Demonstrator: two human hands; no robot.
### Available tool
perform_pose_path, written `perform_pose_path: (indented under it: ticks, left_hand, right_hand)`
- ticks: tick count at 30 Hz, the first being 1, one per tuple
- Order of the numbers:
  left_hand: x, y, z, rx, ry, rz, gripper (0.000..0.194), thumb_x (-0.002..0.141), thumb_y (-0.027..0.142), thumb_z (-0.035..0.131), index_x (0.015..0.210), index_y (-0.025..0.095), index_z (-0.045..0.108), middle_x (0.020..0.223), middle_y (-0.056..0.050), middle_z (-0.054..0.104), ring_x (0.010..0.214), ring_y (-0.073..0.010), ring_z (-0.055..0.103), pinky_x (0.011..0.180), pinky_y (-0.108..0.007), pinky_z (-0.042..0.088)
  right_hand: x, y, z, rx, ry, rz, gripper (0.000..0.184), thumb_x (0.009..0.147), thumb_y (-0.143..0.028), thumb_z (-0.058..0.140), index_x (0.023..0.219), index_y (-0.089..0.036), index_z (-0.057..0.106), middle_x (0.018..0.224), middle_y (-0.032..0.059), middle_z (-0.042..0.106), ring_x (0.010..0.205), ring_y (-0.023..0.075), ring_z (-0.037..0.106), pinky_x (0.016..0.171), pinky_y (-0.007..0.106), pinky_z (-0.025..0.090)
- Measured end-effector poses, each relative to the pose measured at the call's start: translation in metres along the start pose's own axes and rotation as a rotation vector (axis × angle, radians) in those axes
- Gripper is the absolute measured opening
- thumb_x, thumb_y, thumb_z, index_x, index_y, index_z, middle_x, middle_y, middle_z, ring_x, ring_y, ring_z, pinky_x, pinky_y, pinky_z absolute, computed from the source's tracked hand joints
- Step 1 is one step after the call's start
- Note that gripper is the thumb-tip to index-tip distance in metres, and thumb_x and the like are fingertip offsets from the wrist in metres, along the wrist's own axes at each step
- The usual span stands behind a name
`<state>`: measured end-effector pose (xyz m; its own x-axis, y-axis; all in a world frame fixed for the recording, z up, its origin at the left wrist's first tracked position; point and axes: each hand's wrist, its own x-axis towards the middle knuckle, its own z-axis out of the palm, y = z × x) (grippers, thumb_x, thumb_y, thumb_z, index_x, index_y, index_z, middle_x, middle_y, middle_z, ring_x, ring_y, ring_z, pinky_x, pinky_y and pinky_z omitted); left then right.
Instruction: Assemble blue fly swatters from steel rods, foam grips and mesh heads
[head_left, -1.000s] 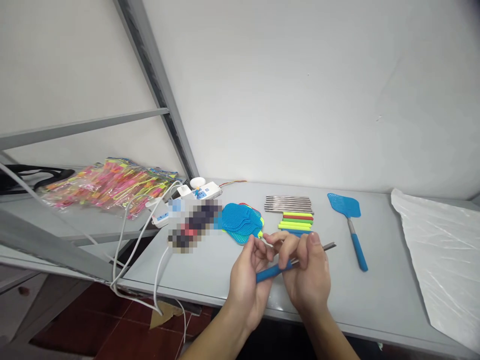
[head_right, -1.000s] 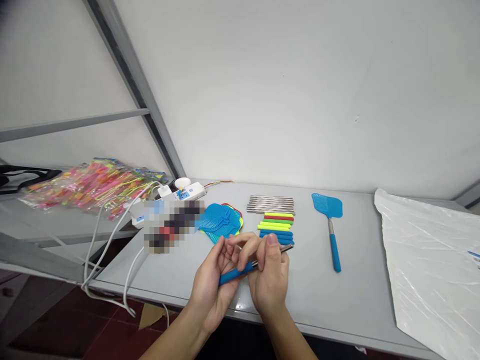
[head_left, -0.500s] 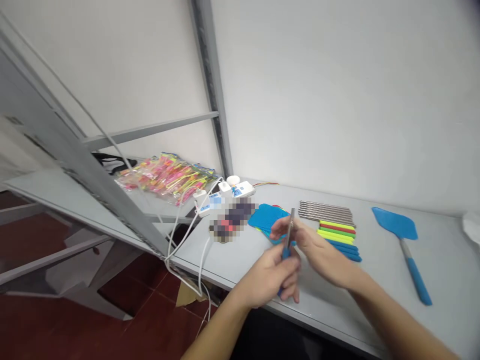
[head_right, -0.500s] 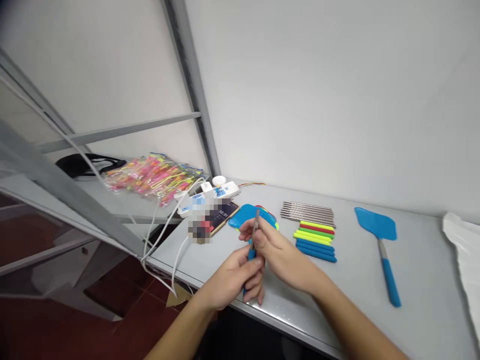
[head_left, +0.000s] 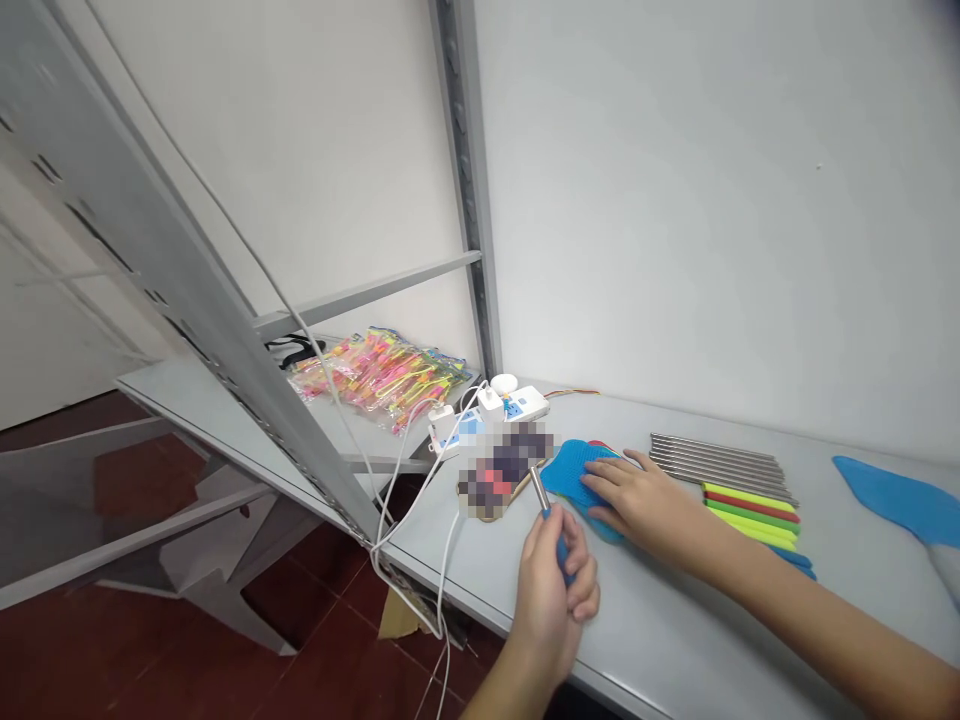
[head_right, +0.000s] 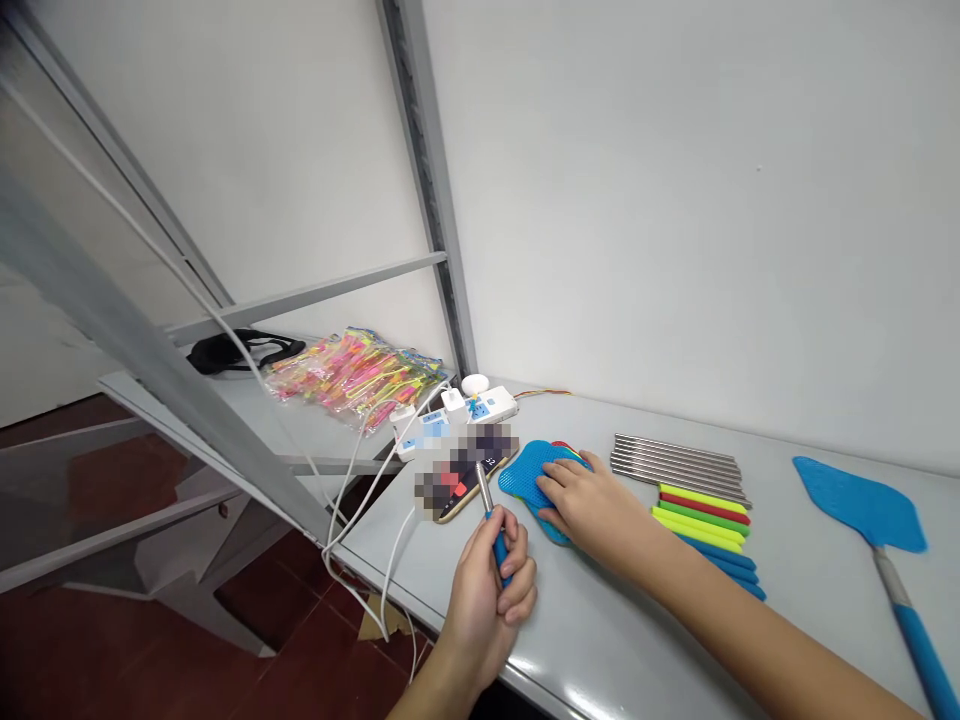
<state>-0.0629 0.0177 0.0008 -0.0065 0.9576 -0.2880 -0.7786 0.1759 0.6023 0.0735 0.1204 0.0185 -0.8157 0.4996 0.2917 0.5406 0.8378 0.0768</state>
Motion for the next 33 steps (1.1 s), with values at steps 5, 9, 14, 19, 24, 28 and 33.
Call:
perform_pose_path:
  ticks: [5,9,14,19,24,28,33]
  left_hand:
    - [-0.001,0.003,0.001,-0.011,-0.01,0.007,0.034,0.085,0.049,0.06,0.08,0.019,0.044,0.056,0.01,0.032,0.034,-0.0008,0.015,0.032,-0.014,0.011]
    - [-0.002,0.006,0.002,-0.023,-0.009,0.017,0.032,0.084,0.046,0.062,0.08,0.019,0.045,0.056,0.01,0.031,0.035,-0.0008,0.014,0.031,-0.014,0.01]
    - [-0.004,0.005,0.007,0.072,0.014,0.058,0.032,0.087,0.047,0.059,0.078,0.019,0.046,0.054,0.01,0.03,0.035,-0.0017,0.015,0.031,-0.014,0.012]
    - [-0.002,0.004,0.034,0.072,0.091,0.17,0.036,0.086,0.052,0.059,0.078,0.019,0.045,0.055,0.01,0.033,0.035,-0.0015,0.017,0.031,-0.014,0.013]
    - [-0.009,-0.006,0.088,0.105,-0.033,0.254,0.043,0.083,0.061,0.057,0.084,0.019,0.049,0.062,0.008,0.045,0.035,-0.0003,0.021,0.032,-0.013,0.021]
    - [-0.01,-0.022,0.124,0.102,-0.136,0.201,0.048,0.082,0.066,0.052,0.098,0.02,0.052,0.054,0.009,0.043,0.032,-0.0028,0.024,0.03,-0.015,0.028]
    - [0.033,-0.04,0.155,0.424,-0.249,0.266,0.047,0.073,0.049,0.073,0.102,0.02,0.05,0.065,0.005,0.055,0.042,-0.0078,0.05,0.033,-0.015,0.036]
  right_hand:
    - [-0.014,-0.004,-0.015,-0.098,0.064,-0.115,0.018,0.091,-0.013,0.05,0.099,-0.018,0.066,0.1,0.0092,0.071,0.095,0.0235,0.064,0.1,0.047,0.038]
    - [-0.028,0.001,-0.023,-0.069,0.132,-0.193,0.019,0.09,-0.007,0.05,0.097,-0.016,0.065,0.104,0.0091,0.07,0.098,0.0212,0.064,0.103,0.044,0.036]
    - [-0.039,0.012,-0.026,0.021,0.29,-0.212,0.017,0.094,-0.013,0.049,0.097,-0.018,0.065,0.104,0.0051,0.072,0.098,0.0171,0.064,0.104,0.043,0.036]
    - [-0.053,0.019,-0.045,-0.071,0.526,-0.276,0.017,0.091,-0.008,0.052,0.103,-0.013,0.063,0.106,0.0094,0.071,0.099,0.0195,0.064,0.093,0.044,0.043]
    - [-0.084,0.014,-0.079,-0.152,0.737,-0.35,0.017,0.082,-0.009,0.064,0.099,-0.011,0.064,0.1,0.0127,0.073,0.095,0.0225,0.065,0.086,0.044,0.048]
    - [-0.116,0.011,-0.091,-0.208,0.664,-0.38,0.011,0.084,-0.009,0.059,0.092,-0.01,0.066,0.1,0.0148,0.072,0.101,0.0248,0.064,0.087,0.046,0.049]
    - [-0.144,0.039,-0.085,-0.279,0.663,-0.221,0.021,0.079,-0.011,0.068,0.099,-0.017,0.066,0.101,0.0084,0.072,0.101,0.0218,0.064,0.094,0.045,0.045]
